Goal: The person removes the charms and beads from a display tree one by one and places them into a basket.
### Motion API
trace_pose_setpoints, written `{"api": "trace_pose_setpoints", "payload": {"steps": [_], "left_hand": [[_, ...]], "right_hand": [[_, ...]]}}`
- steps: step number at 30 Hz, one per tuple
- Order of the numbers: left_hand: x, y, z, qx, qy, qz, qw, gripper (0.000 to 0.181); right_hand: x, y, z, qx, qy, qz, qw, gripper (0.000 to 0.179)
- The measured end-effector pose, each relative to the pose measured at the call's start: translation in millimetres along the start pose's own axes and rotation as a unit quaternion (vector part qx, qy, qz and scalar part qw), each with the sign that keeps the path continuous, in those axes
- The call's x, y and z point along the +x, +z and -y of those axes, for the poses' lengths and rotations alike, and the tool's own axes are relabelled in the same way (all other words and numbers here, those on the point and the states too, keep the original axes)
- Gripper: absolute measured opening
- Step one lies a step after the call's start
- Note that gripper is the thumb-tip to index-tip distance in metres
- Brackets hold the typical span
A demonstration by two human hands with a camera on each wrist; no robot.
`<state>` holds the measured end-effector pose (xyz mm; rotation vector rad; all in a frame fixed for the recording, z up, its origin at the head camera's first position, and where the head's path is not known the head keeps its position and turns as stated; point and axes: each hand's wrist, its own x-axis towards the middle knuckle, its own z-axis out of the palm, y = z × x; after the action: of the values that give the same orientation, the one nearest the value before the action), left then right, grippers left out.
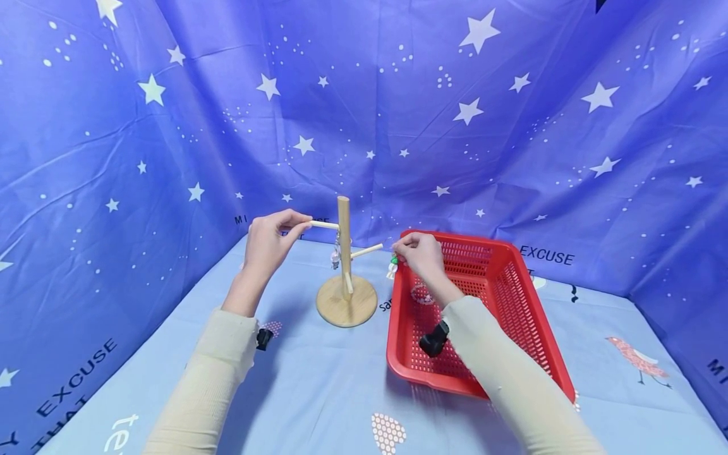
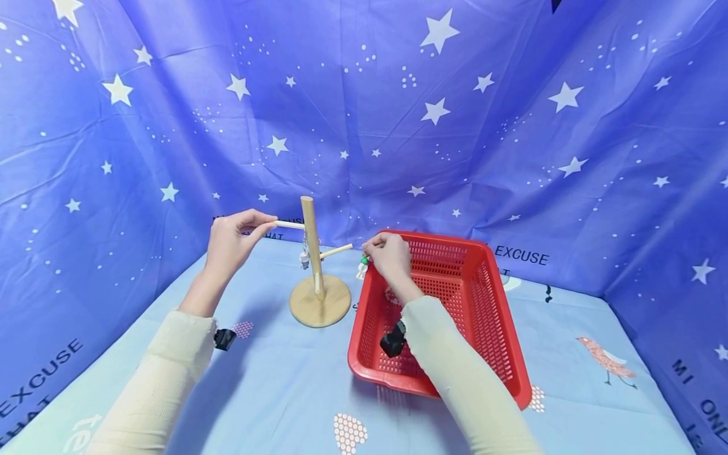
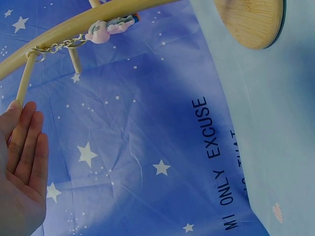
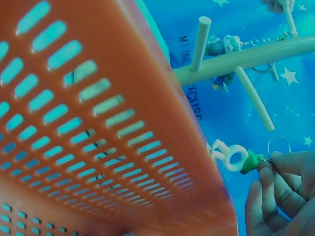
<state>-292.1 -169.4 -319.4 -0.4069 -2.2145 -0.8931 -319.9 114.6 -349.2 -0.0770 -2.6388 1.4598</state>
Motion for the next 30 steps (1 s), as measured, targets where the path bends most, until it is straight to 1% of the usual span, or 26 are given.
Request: {"api": "trace_pose_setpoints", "payload": {"steps": [5, 16, 19, 26, 30], "left_hand": [[-0.6, 0.1, 0.5, -0.001, -0.004, 0.001, 1.0000, 0.015], [-1.2, -0.1, 2.1, 0.000, 0.000, 0.001, 1.0000, 0.014], [-0.3, 0.1, 2.7, -0.004, 0.003, 0.000, 1.0000, 0.014], [0.6, 0.2, 2.8, -0.007, 0.002, 0.001, 1.0000, 0.013], [1.0, 0.1, 2.4, -0.007, 0.002, 0.002, 1.0000, 0.013]], "right_hand": [[3.2, -7, -4, 0.008, 0.015, -0.010, 0.9998, 0.014], [6.7, -27, -14, 0.016, 0.023, -0.018, 0.9994, 0.020], [8.0, -32, -20, 0.012, 0.027, -0.023, 0.9993, 0.022], [11.3, -44, -37, -0.023, 0.032, -0.041, 0.9984, 0.025], [12.4, -50, -47, -0.025, 0.042, -0.041, 0.9980, 0.026]]}}
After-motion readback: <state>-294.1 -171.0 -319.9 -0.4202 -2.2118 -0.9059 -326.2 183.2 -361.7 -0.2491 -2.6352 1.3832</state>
